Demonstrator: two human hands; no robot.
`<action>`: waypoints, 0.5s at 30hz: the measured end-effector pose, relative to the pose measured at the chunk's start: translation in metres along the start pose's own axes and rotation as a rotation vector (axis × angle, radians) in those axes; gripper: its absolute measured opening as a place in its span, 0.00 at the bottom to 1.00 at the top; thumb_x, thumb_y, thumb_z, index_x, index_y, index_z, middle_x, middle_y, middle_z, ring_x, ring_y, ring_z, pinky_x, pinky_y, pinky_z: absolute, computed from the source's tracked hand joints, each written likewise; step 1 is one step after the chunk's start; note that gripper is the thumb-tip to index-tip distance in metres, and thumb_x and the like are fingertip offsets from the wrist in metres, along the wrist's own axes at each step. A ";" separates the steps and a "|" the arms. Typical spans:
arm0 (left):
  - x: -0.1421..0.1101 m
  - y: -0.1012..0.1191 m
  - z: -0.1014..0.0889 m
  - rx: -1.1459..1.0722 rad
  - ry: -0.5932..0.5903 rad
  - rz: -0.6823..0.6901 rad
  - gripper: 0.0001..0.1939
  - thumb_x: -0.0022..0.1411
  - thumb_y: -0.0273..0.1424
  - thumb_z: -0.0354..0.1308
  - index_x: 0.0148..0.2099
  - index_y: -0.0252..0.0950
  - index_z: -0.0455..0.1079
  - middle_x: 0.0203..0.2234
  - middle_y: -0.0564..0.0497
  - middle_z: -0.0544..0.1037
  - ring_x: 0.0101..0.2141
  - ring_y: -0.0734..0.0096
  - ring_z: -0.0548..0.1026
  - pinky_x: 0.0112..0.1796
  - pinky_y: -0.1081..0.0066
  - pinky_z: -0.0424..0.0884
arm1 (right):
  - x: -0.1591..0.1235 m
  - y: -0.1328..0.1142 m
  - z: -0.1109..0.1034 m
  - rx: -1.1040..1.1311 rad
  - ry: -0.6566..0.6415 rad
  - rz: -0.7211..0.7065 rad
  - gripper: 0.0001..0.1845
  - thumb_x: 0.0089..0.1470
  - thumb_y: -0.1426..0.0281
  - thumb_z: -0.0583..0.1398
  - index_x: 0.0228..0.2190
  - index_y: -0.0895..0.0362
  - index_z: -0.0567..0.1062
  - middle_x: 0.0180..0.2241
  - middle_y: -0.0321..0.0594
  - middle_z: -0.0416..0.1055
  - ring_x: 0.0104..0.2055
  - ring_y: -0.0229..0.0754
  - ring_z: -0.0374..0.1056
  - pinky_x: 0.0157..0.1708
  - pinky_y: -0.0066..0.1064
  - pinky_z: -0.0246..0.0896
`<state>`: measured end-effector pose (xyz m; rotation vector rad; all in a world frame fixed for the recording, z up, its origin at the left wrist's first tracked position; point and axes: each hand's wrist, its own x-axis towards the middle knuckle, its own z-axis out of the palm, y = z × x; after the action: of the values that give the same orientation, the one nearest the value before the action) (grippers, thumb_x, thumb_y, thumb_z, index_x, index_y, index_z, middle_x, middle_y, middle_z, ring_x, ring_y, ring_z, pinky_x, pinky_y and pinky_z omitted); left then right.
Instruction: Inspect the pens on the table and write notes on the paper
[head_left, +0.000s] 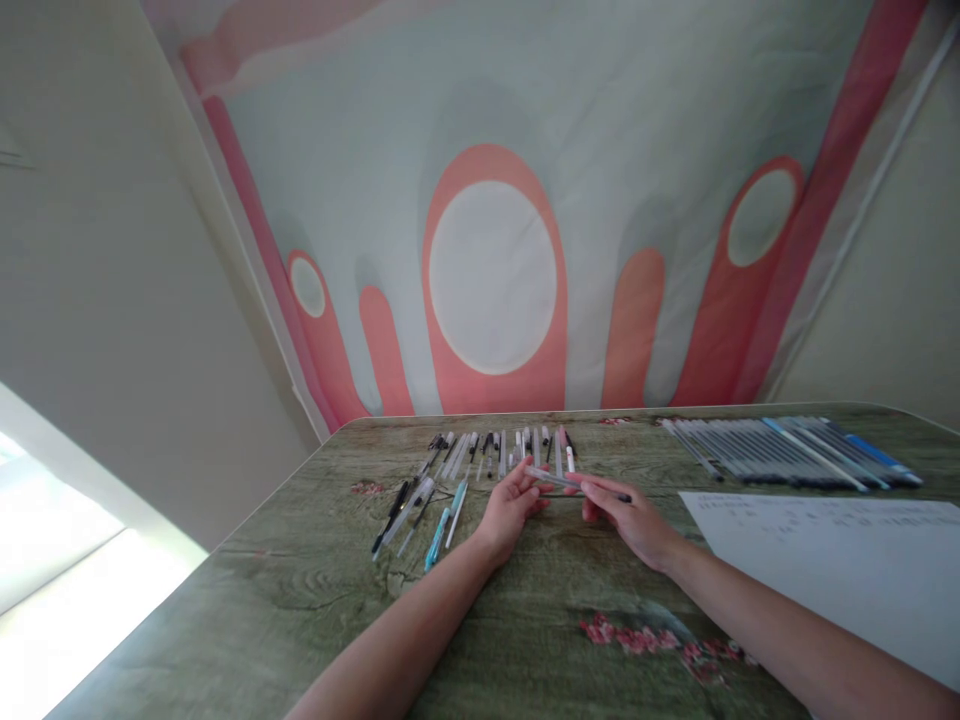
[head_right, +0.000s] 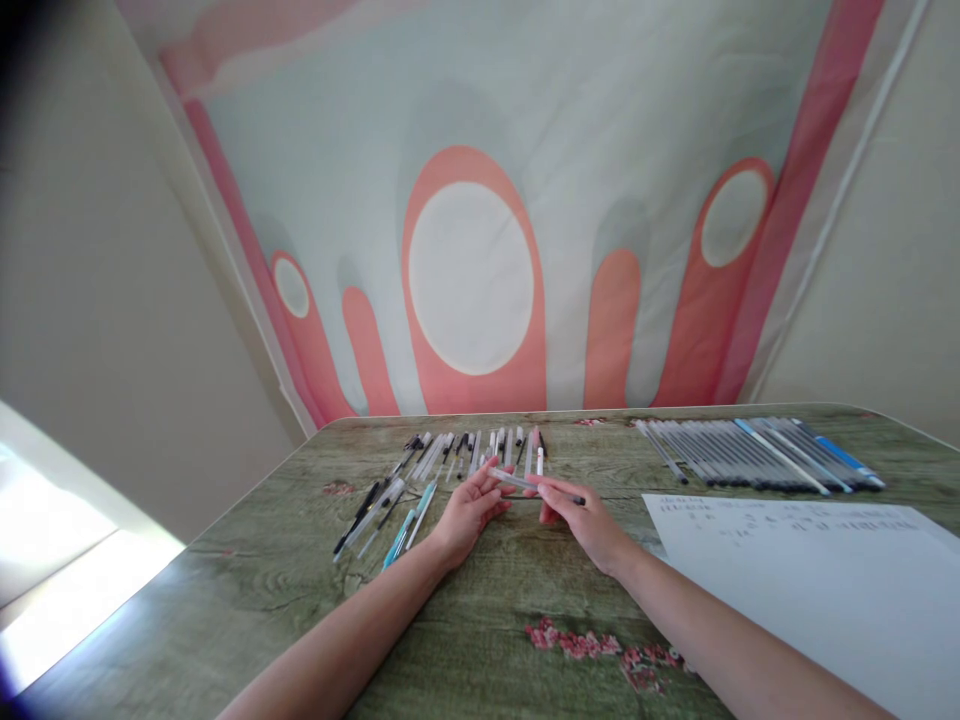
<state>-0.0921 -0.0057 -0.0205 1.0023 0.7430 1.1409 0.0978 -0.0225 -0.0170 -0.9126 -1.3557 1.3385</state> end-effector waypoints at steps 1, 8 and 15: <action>0.000 0.000 0.000 -0.005 -0.002 0.003 0.30 0.50 0.22 0.56 0.56 0.39 0.57 0.52 0.44 0.64 0.43 0.66 0.69 0.40 0.69 0.65 | -0.001 -0.001 0.001 -0.041 -0.004 -0.016 0.20 0.50 0.60 0.56 0.44 0.54 0.71 0.33 0.39 0.72 0.27 0.35 0.61 0.33 0.31 0.56; -0.001 0.000 0.002 -0.057 -0.022 0.034 0.31 0.48 0.18 0.55 0.55 0.40 0.57 0.54 0.46 0.60 0.51 0.63 0.62 0.44 0.68 0.63 | -0.004 -0.007 0.006 -0.191 -0.039 -0.098 0.21 0.52 0.59 0.52 0.46 0.52 0.69 0.36 0.38 0.72 0.27 0.36 0.62 0.34 0.32 0.58; -0.002 0.006 0.004 -0.084 -0.022 0.013 0.33 0.47 0.16 0.53 0.56 0.41 0.55 0.53 0.46 0.62 0.52 0.63 0.61 0.47 0.65 0.61 | -0.005 -0.011 0.007 -0.217 -0.046 -0.127 0.21 0.52 0.58 0.51 0.46 0.52 0.69 0.35 0.38 0.72 0.28 0.38 0.64 0.37 0.33 0.57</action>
<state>-0.0914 -0.0080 -0.0138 0.9489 0.6663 1.1615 0.0935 -0.0306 -0.0065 -0.9271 -1.5903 1.1369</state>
